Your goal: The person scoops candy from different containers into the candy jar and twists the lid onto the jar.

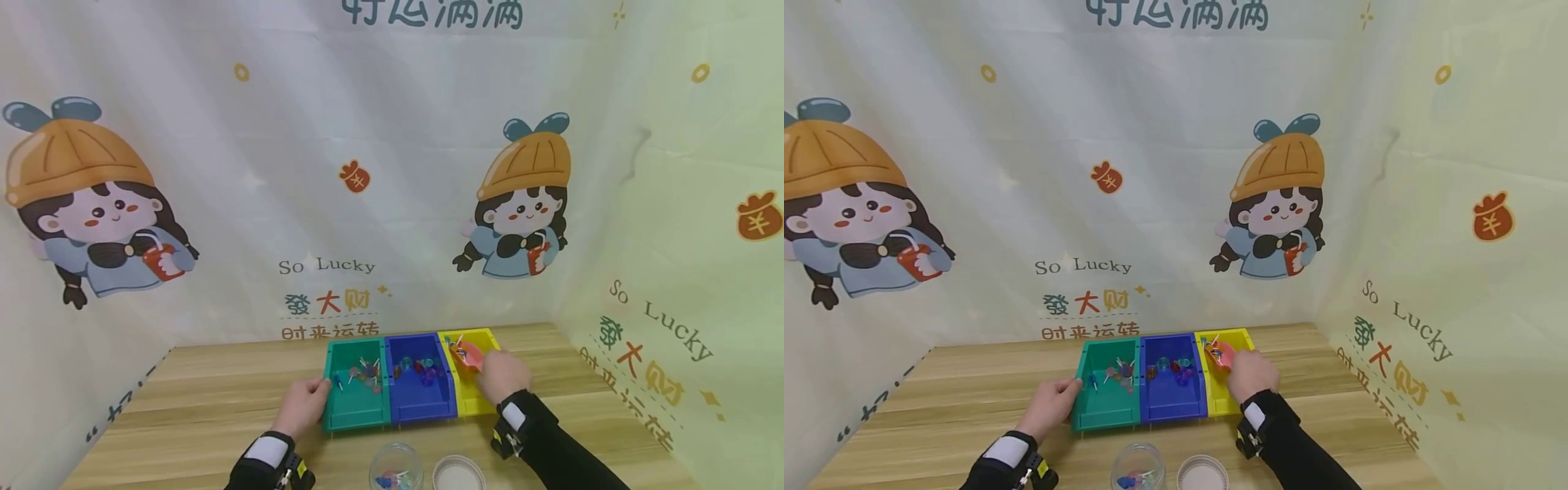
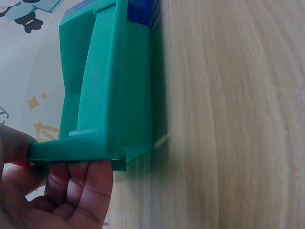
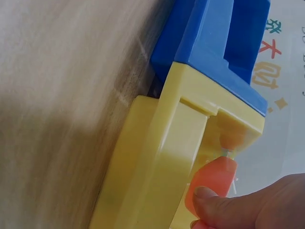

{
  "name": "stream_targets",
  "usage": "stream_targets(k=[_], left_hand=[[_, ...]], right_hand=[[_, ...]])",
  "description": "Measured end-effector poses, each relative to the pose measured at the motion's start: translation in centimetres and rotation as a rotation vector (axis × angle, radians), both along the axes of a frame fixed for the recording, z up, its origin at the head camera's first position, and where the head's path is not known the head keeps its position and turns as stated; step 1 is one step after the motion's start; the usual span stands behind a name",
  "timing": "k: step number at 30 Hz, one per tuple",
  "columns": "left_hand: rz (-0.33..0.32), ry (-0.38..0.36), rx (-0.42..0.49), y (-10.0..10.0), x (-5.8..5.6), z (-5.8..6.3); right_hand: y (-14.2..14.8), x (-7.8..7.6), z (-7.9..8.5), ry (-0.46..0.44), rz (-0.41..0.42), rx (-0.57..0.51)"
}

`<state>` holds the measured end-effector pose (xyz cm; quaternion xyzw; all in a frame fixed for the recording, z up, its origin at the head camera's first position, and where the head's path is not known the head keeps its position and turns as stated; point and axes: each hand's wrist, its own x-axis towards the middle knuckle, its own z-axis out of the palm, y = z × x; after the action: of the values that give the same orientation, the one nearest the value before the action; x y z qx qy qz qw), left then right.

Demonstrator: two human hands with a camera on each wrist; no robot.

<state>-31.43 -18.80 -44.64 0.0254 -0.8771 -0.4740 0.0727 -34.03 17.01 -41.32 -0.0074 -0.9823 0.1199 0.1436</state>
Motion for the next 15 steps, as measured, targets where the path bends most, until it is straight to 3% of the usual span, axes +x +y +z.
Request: stream_targets(k=[15], left_hand=[[0.004, -0.004, 0.017, -0.05, -0.01, -0.13]], right_hand=[[0.67, 1.00, -0.56, 0.006, -0.037, -0.074]])
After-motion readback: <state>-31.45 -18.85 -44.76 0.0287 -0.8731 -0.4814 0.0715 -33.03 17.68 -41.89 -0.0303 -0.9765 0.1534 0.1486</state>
